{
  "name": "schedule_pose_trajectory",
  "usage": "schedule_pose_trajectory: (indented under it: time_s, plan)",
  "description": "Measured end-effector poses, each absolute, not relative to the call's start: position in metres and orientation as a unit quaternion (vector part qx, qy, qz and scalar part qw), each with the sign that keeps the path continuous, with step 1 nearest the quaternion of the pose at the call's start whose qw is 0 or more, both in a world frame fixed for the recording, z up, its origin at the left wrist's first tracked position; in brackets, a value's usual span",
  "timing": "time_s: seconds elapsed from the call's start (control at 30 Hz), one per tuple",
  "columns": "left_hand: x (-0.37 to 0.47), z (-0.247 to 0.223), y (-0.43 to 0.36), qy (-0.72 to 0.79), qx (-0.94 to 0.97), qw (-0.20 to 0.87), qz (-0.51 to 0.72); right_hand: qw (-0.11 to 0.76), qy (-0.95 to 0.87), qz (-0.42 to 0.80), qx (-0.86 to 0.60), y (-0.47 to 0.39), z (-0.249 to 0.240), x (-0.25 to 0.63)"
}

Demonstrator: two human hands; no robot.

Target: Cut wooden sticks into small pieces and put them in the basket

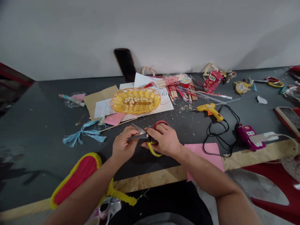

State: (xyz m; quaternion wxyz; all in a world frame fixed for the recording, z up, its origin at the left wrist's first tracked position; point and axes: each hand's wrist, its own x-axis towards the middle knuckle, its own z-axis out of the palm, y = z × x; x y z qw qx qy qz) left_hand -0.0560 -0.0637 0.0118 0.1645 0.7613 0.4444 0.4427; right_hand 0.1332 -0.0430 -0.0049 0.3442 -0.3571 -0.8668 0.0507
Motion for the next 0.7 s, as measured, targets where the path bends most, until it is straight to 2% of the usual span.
schedule_pose_trajectory:
  time_s: [0.23,0.7]
  plan:
    - [-0.0574,0.0088,-0.0640,0.438,0.755,0.186,0.451,0.366,-0.861,0.099,-0.340,-0.0447,-0.0080,0.1315]
    - [-0.0564,0.0086,-0.0667,0.449,0.742,0.195,0.458,0.368,-0.863,0.032,-0.345,-0.0472,-0.0092,0.1319]
